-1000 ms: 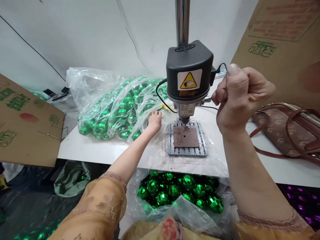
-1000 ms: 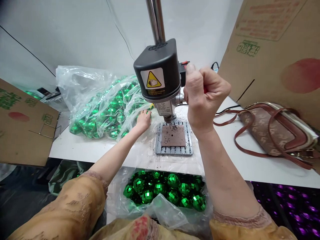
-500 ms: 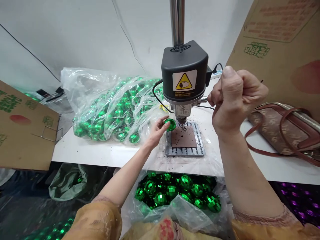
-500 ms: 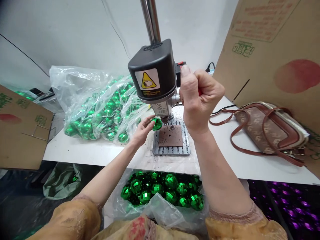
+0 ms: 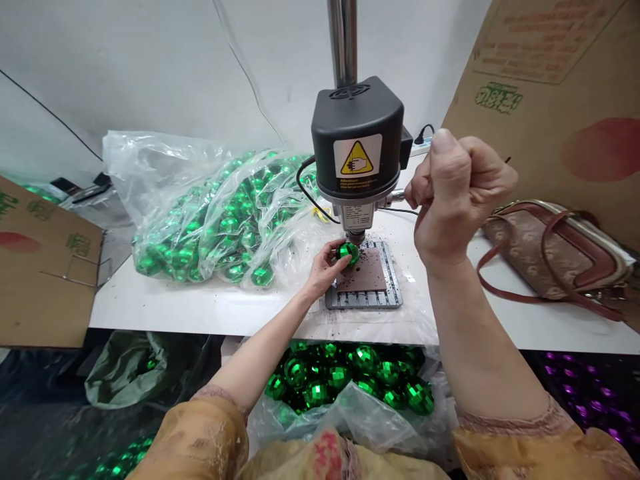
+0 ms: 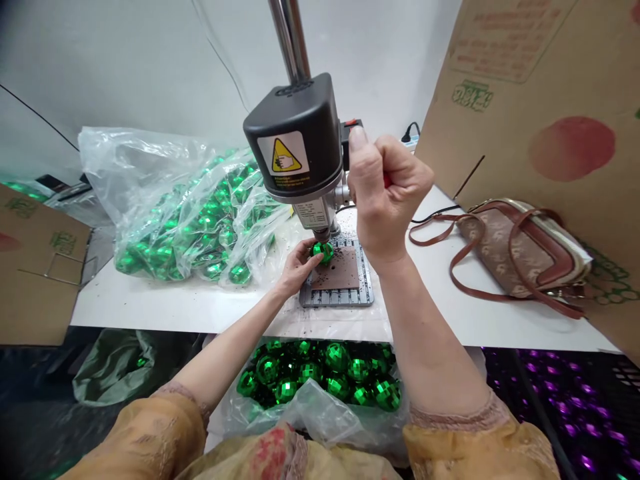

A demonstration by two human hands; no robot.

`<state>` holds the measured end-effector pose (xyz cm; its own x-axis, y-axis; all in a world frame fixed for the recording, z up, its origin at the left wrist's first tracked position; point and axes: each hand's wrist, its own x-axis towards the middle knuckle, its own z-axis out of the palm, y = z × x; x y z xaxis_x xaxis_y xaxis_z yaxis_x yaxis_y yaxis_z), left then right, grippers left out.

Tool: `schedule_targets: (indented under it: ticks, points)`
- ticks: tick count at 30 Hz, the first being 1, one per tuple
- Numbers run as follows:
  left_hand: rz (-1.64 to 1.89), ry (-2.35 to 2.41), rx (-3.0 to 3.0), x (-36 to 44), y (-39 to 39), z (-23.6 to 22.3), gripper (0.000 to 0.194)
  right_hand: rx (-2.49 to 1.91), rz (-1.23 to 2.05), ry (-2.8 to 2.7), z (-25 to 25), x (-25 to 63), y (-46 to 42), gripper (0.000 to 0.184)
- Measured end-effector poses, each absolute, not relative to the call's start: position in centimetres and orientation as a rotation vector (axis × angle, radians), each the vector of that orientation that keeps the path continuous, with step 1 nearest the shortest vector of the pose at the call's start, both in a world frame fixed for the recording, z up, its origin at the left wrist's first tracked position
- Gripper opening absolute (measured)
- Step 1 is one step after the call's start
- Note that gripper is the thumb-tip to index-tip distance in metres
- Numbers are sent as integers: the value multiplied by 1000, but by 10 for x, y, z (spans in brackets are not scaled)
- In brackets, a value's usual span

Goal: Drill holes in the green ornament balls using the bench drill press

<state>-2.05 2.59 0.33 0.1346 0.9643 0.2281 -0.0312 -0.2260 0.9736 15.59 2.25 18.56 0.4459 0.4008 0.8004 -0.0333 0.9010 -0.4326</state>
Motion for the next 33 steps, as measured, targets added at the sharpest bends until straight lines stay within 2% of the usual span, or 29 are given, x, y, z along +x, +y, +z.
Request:
schedule_targets:
  ticks: [9,33]
  points:
    - [1299,810,1394,-13,23,-1,54,-467,291,-1081,186,155,18,51]
    - [1198,914,1592,-6,5,3,56,-414,331,-1034,188,155,21,54]
